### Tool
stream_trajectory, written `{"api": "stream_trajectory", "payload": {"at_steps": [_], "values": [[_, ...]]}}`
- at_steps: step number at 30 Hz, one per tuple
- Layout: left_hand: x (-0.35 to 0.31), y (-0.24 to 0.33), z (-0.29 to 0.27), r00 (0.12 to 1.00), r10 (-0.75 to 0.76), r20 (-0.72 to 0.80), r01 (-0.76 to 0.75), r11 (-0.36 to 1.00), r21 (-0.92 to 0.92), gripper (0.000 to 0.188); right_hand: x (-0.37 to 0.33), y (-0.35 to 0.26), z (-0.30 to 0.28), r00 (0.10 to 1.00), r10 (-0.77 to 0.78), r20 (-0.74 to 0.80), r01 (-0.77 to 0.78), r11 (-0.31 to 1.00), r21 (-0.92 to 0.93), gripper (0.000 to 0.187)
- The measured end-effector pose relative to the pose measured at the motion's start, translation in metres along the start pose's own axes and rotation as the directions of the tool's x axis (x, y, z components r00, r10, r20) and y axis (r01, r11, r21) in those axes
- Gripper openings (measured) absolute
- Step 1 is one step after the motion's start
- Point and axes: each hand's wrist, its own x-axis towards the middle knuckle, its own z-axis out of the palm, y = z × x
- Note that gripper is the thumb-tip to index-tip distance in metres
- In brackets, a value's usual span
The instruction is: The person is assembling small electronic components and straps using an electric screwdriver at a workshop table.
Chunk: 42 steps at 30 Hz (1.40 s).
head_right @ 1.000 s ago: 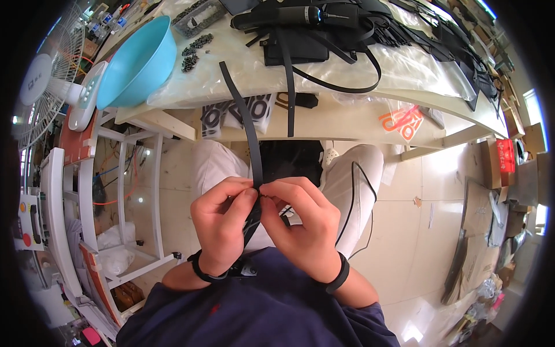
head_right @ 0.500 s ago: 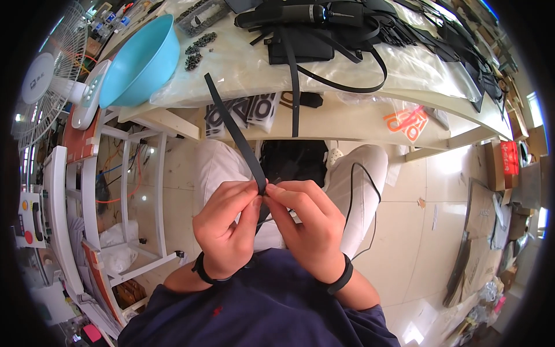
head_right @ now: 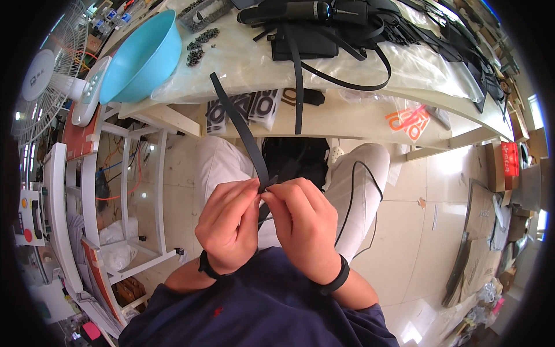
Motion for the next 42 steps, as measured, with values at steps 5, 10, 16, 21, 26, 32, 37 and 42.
{"api": "stream_trajectory", "payload": {"at_steps": [5,10,16,21,26,32,37,42], "values": [[-0.001,-0.001,0.0,1.0,0.025,-0.01,-0.025,0.999,0.029,0.032,0.001,-0.001,-0.002,0.993,0.073,0.096,-0.082,0.992,0.092,0.006],[0.001,0.002,0.001,0.998,-0.048,-0.029,0.048,0.999,0.005,0.026,-0.001,0.0,0.004,0.997,0.063,0.041,-0.067,0.992,0.111,0.008],[0.0,-0.003,0.0,0.999,-0.035,-0.042,0.036,0.999,0.021,0.027,0.003,0.001,0.004,0.998,-0.059,-0.028,0.06,0.998,0.014,0.014],[-0.004,-0.007,-0.002,0.999,-0.024,-0.037,0.025,0.999,0.035,0.028,0.007,-0.004,-0.002,0.987,0.115,0.111,-0.131,0.98,0.148,0.012],[-0.005,-0.01,-0.003,0.998,0.001,-0.063,0.001,1.0,0.025,0.03,0.005,-0.005,-0.001,0.937,0.266,0.228,-0.328,0.894,0.306,0.008],[-0.007,-0.018,-0.004,0.996,0.047,-0.076,-0.043,0.998,0.049,0.031,0.005,-0.01,0.006,0.868,0.397,0.298,-0.487,0.794,0.363,0.013],[-0.008,-0.015,-0.003,0.997,-0.003,-0.08,0.005,0.999,0.031,0.03,-0.002,-0.004,0.015,0.863,0.419,0.281,-0.505,0.713,0.487,0.02],[-0.011,-0.015,-0.004,0.996,-0.031,-0.081,0.032,0.999,0.014,0.027,-0.005,0.002,0.019,0.852,0.407,0.328,-0.523,0.654,0.546,0.017]]}}
